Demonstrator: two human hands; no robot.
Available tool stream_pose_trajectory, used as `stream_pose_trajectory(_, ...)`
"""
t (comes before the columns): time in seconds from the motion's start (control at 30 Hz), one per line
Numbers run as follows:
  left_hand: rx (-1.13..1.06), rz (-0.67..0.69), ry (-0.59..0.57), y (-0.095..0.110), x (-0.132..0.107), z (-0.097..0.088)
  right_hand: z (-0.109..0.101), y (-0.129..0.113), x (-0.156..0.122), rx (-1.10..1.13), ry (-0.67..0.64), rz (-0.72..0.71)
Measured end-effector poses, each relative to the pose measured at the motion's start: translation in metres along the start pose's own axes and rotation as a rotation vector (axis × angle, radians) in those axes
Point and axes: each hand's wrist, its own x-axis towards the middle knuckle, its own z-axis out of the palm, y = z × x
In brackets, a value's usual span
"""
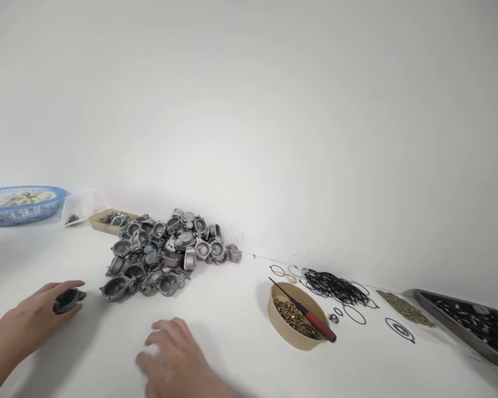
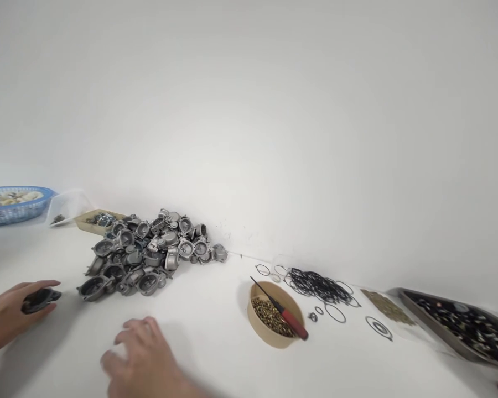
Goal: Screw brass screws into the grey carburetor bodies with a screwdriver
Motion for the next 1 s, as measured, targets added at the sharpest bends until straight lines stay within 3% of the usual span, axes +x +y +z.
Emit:
stream_pose_trajectory(0.07, -0.039, -0.012, -0.074, 0.007, -0.001, -0.010, -0.022, 0.018, -0.003, 0.080, 0.025, 0.199)
stream_pose_trajectory(0.17, -0.118, 0.089, -0.074, 0.028, -0.008, -0.022, -0.061, 0.045, -0.017, 0.103, 0.020, 0.411)
stream_pose_trajectory(0.27, -0.252, 0.212, -0.080, 0.079, -0.020, -0.028, -0.089, 0.065, -0.038, 0.179, -0.029, 0.670)
stream_pose_trajectory(0.33, -0.395, 0.387, -0.259, 0.127, -0.027, -0.025, -0.098, 0.074, -0.052, 0.297, -0.040, 0.861)
stream_pose_trajectory(0.47, -0.522, 0.795, -0.539, 0.221, -0.032, 0.002, -0.103, 0.089, -0.073, 0.435, 0.016, 1.050)
stream_pose_trajectory(0.6, -0.516, 1.004, -0.675, 0.278, -0.033, 0.048, -0.107, 0.102, -0.084, 0.509, 0.096, 1.138)
stream_pose_trajectory(0.73, -0.616, 1.092, -0.726, 0.294, -0.037, 0.076, -0.111, 0.102, -0.087, 0.542, 0.129, 1.161)
stream_pose_trajectory(1.0, -0.819, 1.068, -0.780, 0.282, -0.033, 0.088, -0.106, 0.096, -0.083, 0.530, 0.112, 1.144)
